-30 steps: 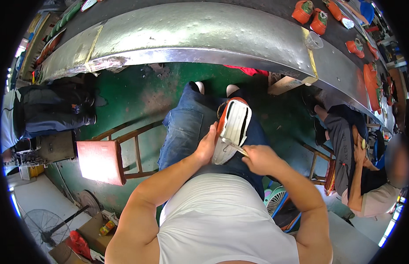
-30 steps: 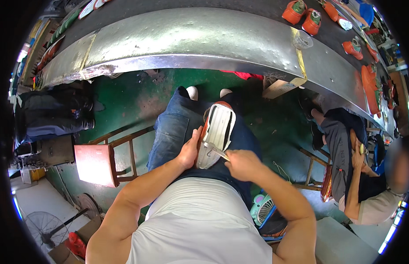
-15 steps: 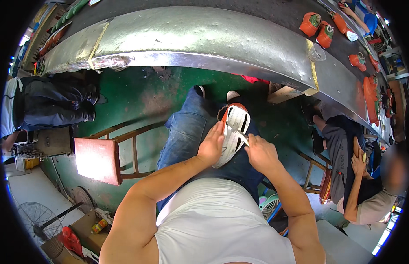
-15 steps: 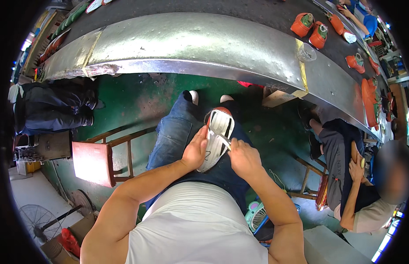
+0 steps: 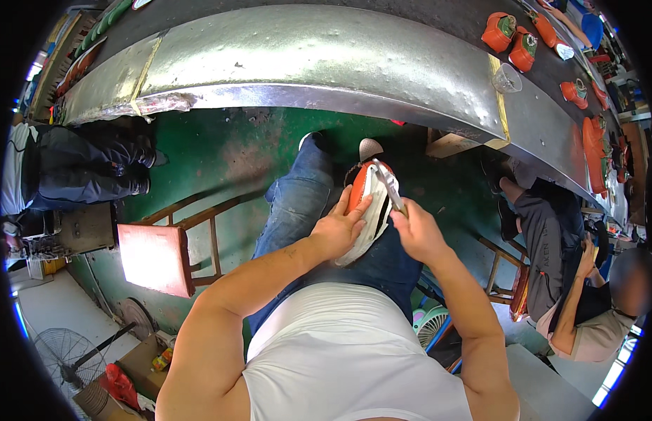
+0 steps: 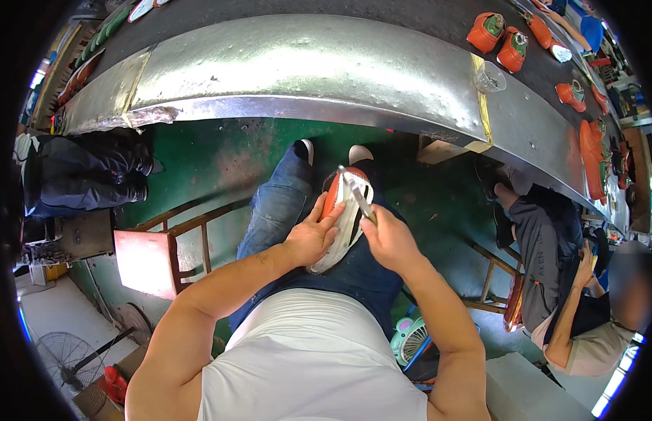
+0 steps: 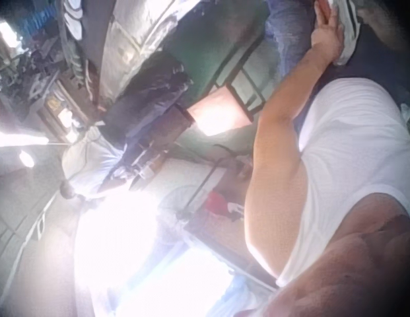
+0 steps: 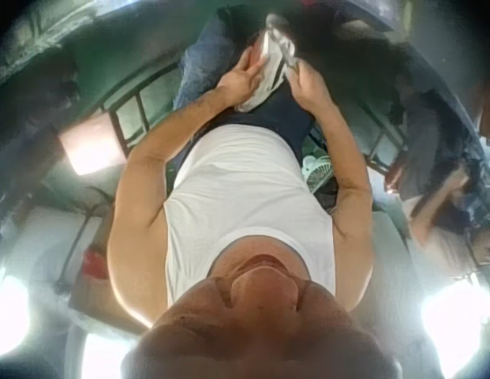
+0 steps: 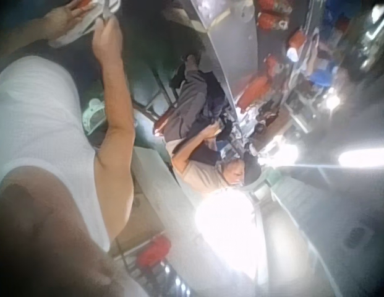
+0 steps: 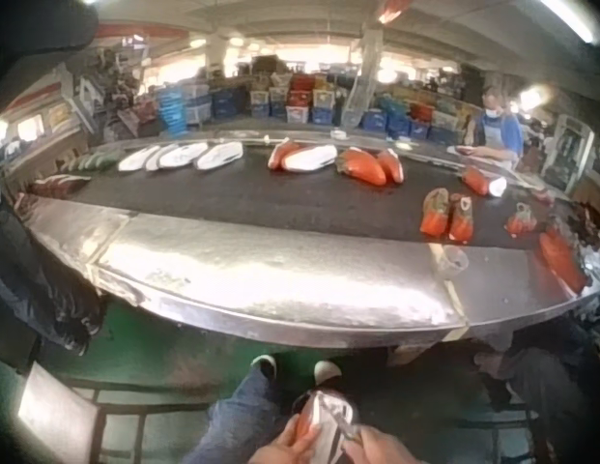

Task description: The worker is performing manual shoe assembly tasks, specifically lasting or finishing steps by pulling material over the shoe last with a tool and placing completed units on a conveyor belt.

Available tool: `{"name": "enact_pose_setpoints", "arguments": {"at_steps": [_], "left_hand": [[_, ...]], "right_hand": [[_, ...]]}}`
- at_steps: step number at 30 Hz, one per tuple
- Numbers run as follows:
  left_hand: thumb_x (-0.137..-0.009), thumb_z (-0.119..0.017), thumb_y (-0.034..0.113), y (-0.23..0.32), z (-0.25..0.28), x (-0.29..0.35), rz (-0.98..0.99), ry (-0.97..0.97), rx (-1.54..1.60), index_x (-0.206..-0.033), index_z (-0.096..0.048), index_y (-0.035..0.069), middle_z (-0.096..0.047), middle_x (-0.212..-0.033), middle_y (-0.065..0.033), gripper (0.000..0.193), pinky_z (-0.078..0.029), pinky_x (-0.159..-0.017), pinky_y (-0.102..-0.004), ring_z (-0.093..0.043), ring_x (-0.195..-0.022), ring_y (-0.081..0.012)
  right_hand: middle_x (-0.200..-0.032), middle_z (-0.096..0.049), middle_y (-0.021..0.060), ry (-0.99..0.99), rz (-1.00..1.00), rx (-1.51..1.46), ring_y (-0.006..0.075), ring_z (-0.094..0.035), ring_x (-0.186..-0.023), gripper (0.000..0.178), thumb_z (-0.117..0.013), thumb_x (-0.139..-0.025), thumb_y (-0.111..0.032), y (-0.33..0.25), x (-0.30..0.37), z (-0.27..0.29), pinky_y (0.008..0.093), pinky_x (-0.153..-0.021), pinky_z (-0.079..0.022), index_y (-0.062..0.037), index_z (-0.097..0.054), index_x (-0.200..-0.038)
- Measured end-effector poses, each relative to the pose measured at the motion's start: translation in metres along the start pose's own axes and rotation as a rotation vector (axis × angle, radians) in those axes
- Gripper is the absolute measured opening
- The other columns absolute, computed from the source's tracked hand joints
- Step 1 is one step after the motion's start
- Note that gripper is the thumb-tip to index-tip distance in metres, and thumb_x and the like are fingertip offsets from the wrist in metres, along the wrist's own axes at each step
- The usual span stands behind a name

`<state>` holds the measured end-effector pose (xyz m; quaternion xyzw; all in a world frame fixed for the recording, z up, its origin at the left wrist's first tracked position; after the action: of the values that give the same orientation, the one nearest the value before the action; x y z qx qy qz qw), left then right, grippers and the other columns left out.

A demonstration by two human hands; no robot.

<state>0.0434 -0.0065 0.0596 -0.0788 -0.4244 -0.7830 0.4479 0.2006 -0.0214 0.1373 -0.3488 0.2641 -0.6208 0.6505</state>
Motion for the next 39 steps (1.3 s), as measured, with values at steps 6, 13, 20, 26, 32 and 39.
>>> {"name": "enact_pose_setpoints", "arguments": {"at_steps": [6, 13, 20, 26, 32, 39], "left_hand": [[-0.102, -0.053, 0.024, -0.035, -0.003, 0.029, -0.125, 0.436, 0.349, -0.158, -0.021, 0.004, -0.026, -0.159, -0.0289, 0.068, -0.043, -0.109, -0.0375, -0.053, -0.133, -0.0362], [-0.087, -0.074, 0.022, -0.035, -0.023, 0.036, 0.039, 0.038, 0.580, -0.158, -0.016, -0.001, -0.056, -0.136, -0.0276, 0.094, -0.044, -0.107, -0.0349, -0.058, -0.126, -0.0333], [-0.072, -0.078, 0.016, 0.030, 0.070, 0.049, -0.304, 0.166, -0.094, -0.155, -0.019, 0.000, -0.067, -0.105, -0.0277, 0.103, -0.054, -0.081, -0.0456, -0.067, -0.093, -0.0420], [-0.070, -0.087, 0.017, 0.109, 0.182, 0.073, -0.629, 0.339, 0.189, -0.135, -0.041, 0.001, -0.071, -0.102, -0.0206, 0.081, -0.056, -0.078, -0.0428, -0.069, -0.092, -0.0386], [-0.074, -0.088, 0.031, 0.087, 0.155, -0.004, -0.340, 0.152, 0.444, -0.114, -0.062, -0.003, -0.072, -0.098, -0.0137, 0.058, -0.055, -0.079, -0.0348, -0.070, -0.088, -0.0215], [-0.084, -0.076, 0.030, 0.011, 0.022, -0.007, -0.395, 0.214, 0.456, -0.126, -0.062, -0.002, -0.070, -0.103, -0.0183, 0.054, -0.057, -0.079, -0.0392, -0.070, -0.086, -0.0317]], "right_hand": [[-0.087, -0.067, 0.0246, -0.304, -0.158, 0.371, 0.0439, -0.066, -0.082, 0.033, -0.053, -0.101, -0.031, 0.018, 0.002, -0.030, 0.0522, -0.073, -0.052, 0.0020, -0.056, -0.100], [-0.087, -0.067, 0.0221, -0.349, -0.205, 0.233, 0.0432, -0.066, -0.085, 0.034, -0.054, -0.100, -0.030, 0.033, 0.050, -0.057, 0.0483, -0.077, -0.052, 0.0014, -0.059, -0.110], [-0.086, -0.066, 0.0102, -0.017, -0.371, -0.371, 0.0218, -0.066, -0.082, 0.028, -0.056, -0.100, -0.021, 0.079, 0.113, -0.057, 0.0337, -0.078, -0.052, 0.0018, -0.058, -0.117], [-0.105, -0.062, 0.0038, 0.230, -0.302, -0.754, 0.0103, -0.058, -0.088, 0.040, -0.056, -0.101, -0.017, 0.094, 0.136, -0.063, 0.0227, -0.075, -0.045, 0.0010, -0.046, -0.136], [-0.091, -0.063, 0.0031, 0.277, -0.348, -0.681, 0.0105, -0.059, -0.081, 0.022, -0.054, -0.101, -0.013, 0.092, 0.128, -0.051, 0.0250, -0.072, -0.048, -0.0006, -0.056, -0.120], [-0.084, -0.065, 0.0084, 0.033, -0.371, -0.420, 0.0171, -0.064, -0.079, 0.020, -0.057, -0.098, -0.013, 0.068, 0.114, -0.034, 0.0311, -0.075, -0.051, 0.0007, -0.059, -0.113]]}}
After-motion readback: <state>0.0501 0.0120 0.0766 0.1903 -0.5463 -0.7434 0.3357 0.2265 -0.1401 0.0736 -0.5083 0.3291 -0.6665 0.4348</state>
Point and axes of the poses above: each hand's wrist, its own x-axis away from the middle knuckle, its own z-axis out of the back of the hand, y = z × x, the point moved 9 cm from there along -x, towards the middle knuckle
